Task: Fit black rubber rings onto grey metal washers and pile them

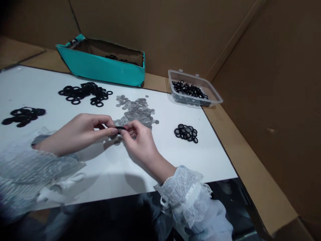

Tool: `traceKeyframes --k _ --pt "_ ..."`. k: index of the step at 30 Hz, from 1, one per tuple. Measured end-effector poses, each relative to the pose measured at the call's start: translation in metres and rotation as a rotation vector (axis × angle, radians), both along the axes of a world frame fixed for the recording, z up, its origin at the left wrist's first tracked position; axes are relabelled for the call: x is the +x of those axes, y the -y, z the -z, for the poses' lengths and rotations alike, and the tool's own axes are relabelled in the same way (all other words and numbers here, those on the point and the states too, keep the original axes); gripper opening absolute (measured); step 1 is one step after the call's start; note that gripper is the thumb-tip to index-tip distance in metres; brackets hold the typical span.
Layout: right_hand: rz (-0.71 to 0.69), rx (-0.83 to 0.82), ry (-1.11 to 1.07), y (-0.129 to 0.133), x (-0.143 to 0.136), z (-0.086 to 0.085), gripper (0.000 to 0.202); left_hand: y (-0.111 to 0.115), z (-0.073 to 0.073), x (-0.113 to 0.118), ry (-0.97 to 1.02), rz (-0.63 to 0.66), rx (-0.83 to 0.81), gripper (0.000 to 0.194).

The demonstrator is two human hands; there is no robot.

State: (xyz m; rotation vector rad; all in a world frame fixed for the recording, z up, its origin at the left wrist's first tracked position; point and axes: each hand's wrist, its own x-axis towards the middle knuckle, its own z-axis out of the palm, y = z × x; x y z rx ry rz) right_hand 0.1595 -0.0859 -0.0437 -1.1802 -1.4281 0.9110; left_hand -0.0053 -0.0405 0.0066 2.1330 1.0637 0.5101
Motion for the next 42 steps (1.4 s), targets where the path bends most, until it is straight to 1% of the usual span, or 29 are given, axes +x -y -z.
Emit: traceKeyframes --k 5,8,12,14,19,22,25,29,35,39,42 --pt "0.071 -0.012 -0.023 0.001 -0.005 0.000 0.011 0.002 0.005 -0.001 -0.044 -0.035 0.135 0.024" --pt "0.131 0.017 -0.015 0.002 -0.009 -0.003 0.012 0.005 0.005 0.000 -0.077 -0.063 0.205 0.025" --pt "0.197 0.064 0.028 0.002 -0.013 -0.006 0.012 0.013 0.004 0.005 -0.123 -0.134 0.321 0.025" --pt "0.219 0.087 0.027 0.002 -0.014 -0.006 0.013 0.018 0.007 0.009 -0.152 -0.167 0.412 0.024" --pt "0.253 0.124 0.052 0.002 -0.015 -0.007 0.018 0.027 0.020 0.015 -0.244 -0.242 0.707 0.023" --pt "0.263 0.161 0.078 0.002 -0.015 -0.007 0.018 0.030 0.024 0.017 -0.259 -0.239 0.838 0.022" --pt "0.280 0.184 0.118 0.003 -0.016 -0.007 0.017 0.031 0.025 0.018 -0.257 -0.237 0.933 0.020" --pt "0.310 0.234 0.162 0.004 -0.019 -0.006 0.018 0.031 0.025 0.017 -0.252 -0.247 1.024 0.020" --pt "0.330 0.318 0.114 0.007 -0.021 -0.007 0.018 0.031 0.025 0.018 -0.226 -0.251 1.163 0.023" --pt "0.325 0.343 0.112 0.009 -0.021 -0.007 0.017 0.031 0.028 0.017 -0.157 -0.262 1.137 0.022" --pt "0.282 0.351 0.136 0.009 -0.016 -0.007 0.015 0.030 0.031 0.015 -0.122 -0.226 1.090 0.022"
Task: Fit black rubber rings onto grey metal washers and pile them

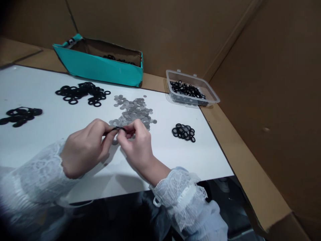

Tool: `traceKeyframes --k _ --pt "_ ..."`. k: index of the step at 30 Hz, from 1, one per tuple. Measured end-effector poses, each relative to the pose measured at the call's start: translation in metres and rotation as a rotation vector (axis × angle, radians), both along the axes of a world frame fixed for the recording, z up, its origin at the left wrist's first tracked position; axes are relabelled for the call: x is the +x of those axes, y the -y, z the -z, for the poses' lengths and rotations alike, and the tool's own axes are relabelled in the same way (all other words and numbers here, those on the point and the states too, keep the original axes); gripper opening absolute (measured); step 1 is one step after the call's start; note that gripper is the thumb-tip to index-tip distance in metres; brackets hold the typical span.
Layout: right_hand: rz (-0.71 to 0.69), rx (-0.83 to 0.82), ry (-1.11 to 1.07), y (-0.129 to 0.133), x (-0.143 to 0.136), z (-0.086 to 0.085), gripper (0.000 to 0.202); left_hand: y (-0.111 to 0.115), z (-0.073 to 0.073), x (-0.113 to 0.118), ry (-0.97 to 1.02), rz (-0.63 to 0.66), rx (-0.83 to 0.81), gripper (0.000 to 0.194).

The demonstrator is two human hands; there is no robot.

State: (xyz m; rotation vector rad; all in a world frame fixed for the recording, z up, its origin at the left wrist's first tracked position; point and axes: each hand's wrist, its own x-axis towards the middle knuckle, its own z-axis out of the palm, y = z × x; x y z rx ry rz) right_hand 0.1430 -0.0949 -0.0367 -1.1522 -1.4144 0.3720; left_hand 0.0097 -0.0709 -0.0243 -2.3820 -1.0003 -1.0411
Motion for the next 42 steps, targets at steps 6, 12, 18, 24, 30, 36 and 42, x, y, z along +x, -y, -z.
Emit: traceKeyframes --k 6,12,18,24,30,36,42 --pt "-0.096 -0.017 0.166 0.004 0.012 -0.004 0.013 0.003 -0.001 -0.007 -0.038 0.023 -0.133 0.027" --pt "-0.024 0.096 0.283 0.010 0.010 -0.003 0.012 0.004 -0.002 -0.009 -0.052 0.082 -0.029 0.028" --pt "0.013 0.204 0.181 0.014 0.005 -0.001 0.011 0.004 -0.002 -0.008 0.021 0.219 0.089 0.016" --pt "-0.009 0.096 0.049 0.013 0.004 -0.001 0.008 0.006 -0.004 -0.006 0.120 0.257 -0.043 0.011" --pt "-0.128 0.010 0.031 0.012 0.008 0.000 0.009 0.002 -0.013 -0.005 0.347 0.181 -0.615 0.011" --pt "-0.150 -0.080 0.031 0.008 0.014 0.004 0.009 -0.016 -0.021 -0.007 0.459 0.390 -1.287 0.016" --pt "-0.246 -0.156 -0.071 0.010 0.019 0.009 0.011 -0.027 -0.019 -0.010 0.417 0.504 -1.614 0.020"
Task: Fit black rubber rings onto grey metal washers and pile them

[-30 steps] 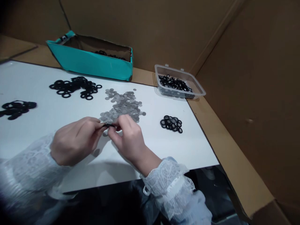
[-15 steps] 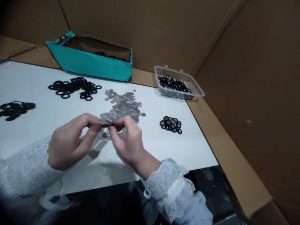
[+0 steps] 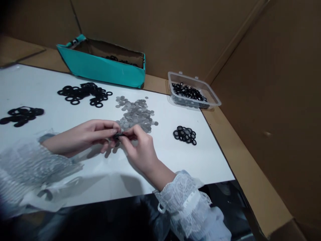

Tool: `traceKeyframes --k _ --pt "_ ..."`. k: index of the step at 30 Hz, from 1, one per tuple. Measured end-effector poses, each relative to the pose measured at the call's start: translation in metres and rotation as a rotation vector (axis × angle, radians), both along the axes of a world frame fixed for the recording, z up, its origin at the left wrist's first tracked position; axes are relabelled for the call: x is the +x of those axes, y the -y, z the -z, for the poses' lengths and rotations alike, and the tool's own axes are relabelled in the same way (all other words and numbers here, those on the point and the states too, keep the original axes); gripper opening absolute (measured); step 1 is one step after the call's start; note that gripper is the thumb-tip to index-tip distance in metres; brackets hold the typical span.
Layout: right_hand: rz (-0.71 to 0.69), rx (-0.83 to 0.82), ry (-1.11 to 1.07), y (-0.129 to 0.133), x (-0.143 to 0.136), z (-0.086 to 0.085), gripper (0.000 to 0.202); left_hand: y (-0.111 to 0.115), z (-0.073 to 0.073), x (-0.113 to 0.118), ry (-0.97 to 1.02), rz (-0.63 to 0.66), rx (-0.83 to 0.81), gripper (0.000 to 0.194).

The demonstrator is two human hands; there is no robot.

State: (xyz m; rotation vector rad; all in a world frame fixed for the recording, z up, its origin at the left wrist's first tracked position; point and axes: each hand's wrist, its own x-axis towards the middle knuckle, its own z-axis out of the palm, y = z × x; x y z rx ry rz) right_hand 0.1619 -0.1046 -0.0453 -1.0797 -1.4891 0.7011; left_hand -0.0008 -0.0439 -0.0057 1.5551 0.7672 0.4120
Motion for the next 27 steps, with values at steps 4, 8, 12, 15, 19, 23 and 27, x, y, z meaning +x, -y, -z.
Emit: traceKeyframes --k 4,8,12,15,19,23,27 --pt "-0.014 -0.076 -0.036 -0.0002 -0.0002 -0.0023 0.017 -0.0011 0.0003 0.0005 -0.039 -0.037 0.051 0.024" --pt "-0.014 -0.094 -0.040 -0.0008 -0.0006 -0.0024 0.018 -0.0008 0.0002 0.0029 -0.009 -0.065 0.037 0.025" --pt "-0.035 -0.112 -0.074 -0.0016 0.0005 0.0013 0.016 -0.0017 0.0021 0.0034 0.008 -0.007 0.013 0.029" --pt "-0.052 -0.151 -0.132 -0.0021 0.0004 0.0021 0.018 -0.0026 0.0043 0.0027 0.024 0.022 -0.013 0.029" --pt "-0.056 -0.169 -0.177 -0.0020 -0.0016 -0.0007 0.016 -0.0016 0.0049 0.0029 0.029 0.013 -0.043 0.026" --pt "-0.078 -0.179 -0.186 -0.0034 -0.0049 -0.0025 0.014 0.0019 0.0031 0.0049 -0.009 -0.026 -0.027 0.026" --pt "-0.057 -0.183 -0.212 -0.0067 -0.0076 -0.0026 0.018 0.0012 0.0067 0.0059 -0.145 -0.109 0.188 0.027"
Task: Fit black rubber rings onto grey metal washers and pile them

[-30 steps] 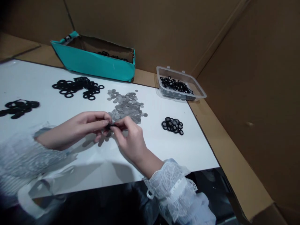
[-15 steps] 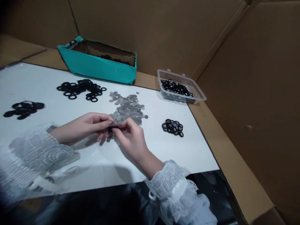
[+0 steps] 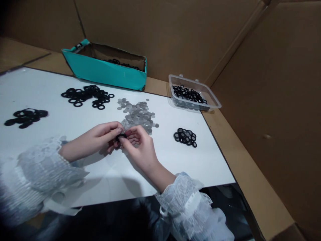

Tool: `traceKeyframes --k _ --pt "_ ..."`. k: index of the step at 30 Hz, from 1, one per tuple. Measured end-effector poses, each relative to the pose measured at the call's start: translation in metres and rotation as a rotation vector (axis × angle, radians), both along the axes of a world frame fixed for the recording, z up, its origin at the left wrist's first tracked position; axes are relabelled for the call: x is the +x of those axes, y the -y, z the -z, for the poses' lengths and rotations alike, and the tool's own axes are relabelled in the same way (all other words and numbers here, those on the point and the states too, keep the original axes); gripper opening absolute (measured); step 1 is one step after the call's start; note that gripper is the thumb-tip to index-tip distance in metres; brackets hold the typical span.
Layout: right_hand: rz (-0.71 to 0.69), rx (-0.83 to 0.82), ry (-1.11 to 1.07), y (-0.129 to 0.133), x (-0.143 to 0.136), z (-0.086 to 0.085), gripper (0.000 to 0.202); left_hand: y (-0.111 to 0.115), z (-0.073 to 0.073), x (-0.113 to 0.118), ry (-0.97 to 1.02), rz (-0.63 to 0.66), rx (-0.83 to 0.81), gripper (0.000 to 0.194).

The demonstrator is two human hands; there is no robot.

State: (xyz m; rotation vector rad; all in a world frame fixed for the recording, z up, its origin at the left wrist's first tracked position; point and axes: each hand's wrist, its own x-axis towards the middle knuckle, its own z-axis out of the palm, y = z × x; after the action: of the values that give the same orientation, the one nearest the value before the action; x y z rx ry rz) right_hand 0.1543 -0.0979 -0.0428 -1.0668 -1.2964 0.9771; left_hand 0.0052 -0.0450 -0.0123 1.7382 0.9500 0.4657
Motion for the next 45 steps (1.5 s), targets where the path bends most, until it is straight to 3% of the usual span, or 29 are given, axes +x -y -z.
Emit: traceKeyframes --k 5,8,11,15,20,23,27,30,34,39,42,45 --pt "0.085 -0.048 -0.058 -0.004 0.001 -0.002 0.020 -0.006 0.011 -0.001 -0.456 -0.075 0.616 0.025" --pt "0.134 -0.080 -0.103 -0.007 0.003 -0.003 0.020 -0.007 0.015 -0.001 -0.667 -0.030 0.749 0.027" --pt "0.167 -0.093 -0.126 -0.010 0.005 -0.003 0.021 -0.009 0.017 -0.002 -0.746 -0.020 0.791 0.030" --pt "0.195 -0.083 -0.152 -0.012 0.007 -0.002 0.018 -0.018 0.016 -0.005 -0.677 -0.134 0.779 0.032" --pt "0.196 -0.058 -0.155 -0.016 0.012 -0.002 0.012 -0.029 0.009 -0.011 -0.421 -0.263 0.662 0.030" --pt "0.179 -0.031 -0.138 -0.024 0.013 -0.003 0.011 -0.029 0.004 -0.012 -0.240 -0.266 0.538 0.031" --pt "0.091 -0.003 -0.079 -0.039 0.002 -0.006 0.010 -0.025 0.002 -0.007 0.045 -0.166 0.294 0.032" --pt "0.018 0.061 0.015 -0.048 -0.009 -0.006 0.014 -0.026 0.000 -0.006 0.114 -0.252 0.229 0.026" --pt "0.079 0.136 0.368 -0.053 -0.011 -0.003 0.024 -0.044 -0.015 -0.033 -0.006 -0.419 0.165 0.022" --pt "0.090 0.152 0.853 -0.049 -0.008 0.006 0.014 -0.072 -0.035 -0.102 -0.411 -0.759 0.222 0.031" --pt "0.059 0.144 0.932 -0.045 -0.011 0.010 0.013 -0.078 -0.034 -0.133 -0.711 -0.797 0.232 0.034" --pt "0.043 0.126 0.958 -0.044 -0.013 0.013 0.012 -0.078 -0.027 -0.146 -0.920 -0.776 0.250 0.031"
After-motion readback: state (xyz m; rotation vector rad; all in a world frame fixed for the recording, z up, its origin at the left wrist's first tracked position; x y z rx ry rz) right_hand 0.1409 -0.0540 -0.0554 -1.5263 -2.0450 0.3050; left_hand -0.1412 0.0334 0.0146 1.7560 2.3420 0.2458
